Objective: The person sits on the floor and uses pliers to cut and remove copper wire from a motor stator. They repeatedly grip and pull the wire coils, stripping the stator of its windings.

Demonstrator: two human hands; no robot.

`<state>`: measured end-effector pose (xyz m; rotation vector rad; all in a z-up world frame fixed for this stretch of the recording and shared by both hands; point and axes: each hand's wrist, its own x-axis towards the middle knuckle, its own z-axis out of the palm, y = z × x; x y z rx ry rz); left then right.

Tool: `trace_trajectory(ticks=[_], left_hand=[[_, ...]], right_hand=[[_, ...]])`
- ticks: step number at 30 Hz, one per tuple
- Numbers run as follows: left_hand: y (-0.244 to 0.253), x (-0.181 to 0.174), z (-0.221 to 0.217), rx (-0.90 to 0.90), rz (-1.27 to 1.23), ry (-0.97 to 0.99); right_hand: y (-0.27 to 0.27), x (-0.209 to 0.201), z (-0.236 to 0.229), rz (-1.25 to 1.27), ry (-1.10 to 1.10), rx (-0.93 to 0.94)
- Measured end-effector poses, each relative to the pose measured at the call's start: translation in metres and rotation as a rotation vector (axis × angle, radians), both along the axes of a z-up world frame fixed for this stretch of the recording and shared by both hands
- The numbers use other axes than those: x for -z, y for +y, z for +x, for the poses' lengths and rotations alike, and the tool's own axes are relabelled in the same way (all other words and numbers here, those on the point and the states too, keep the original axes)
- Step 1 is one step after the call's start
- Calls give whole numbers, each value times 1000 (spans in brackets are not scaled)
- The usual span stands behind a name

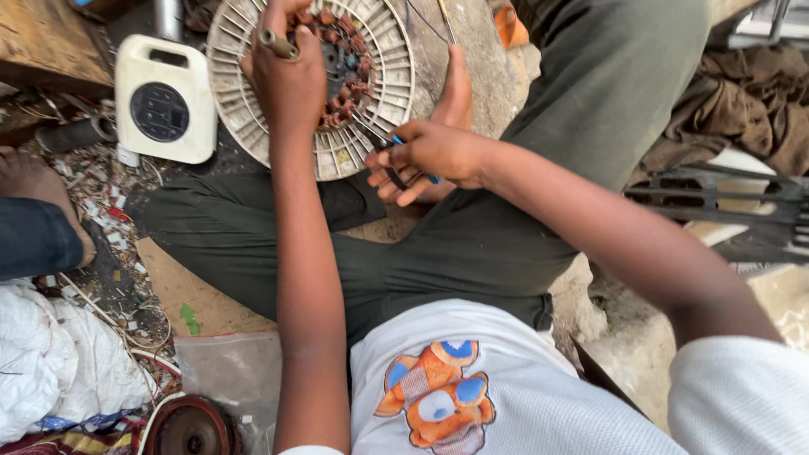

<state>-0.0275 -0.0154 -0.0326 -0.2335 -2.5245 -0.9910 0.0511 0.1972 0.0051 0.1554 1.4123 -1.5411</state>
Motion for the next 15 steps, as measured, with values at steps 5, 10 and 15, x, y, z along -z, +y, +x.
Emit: trace_trajectory(ticks=[5, 10, 15], left_hand=[[-4, 1, 4, 0, 27, -35], [-3, 2, 1, -2, -4, 48], [-2, -2, 4, 10, 24, -12]], right_hand=[[2, 12, 9, 77, 57, 50], [12, 4, 8, -29, -90, 151], [7, 3, 14, 21, -32, 150]])
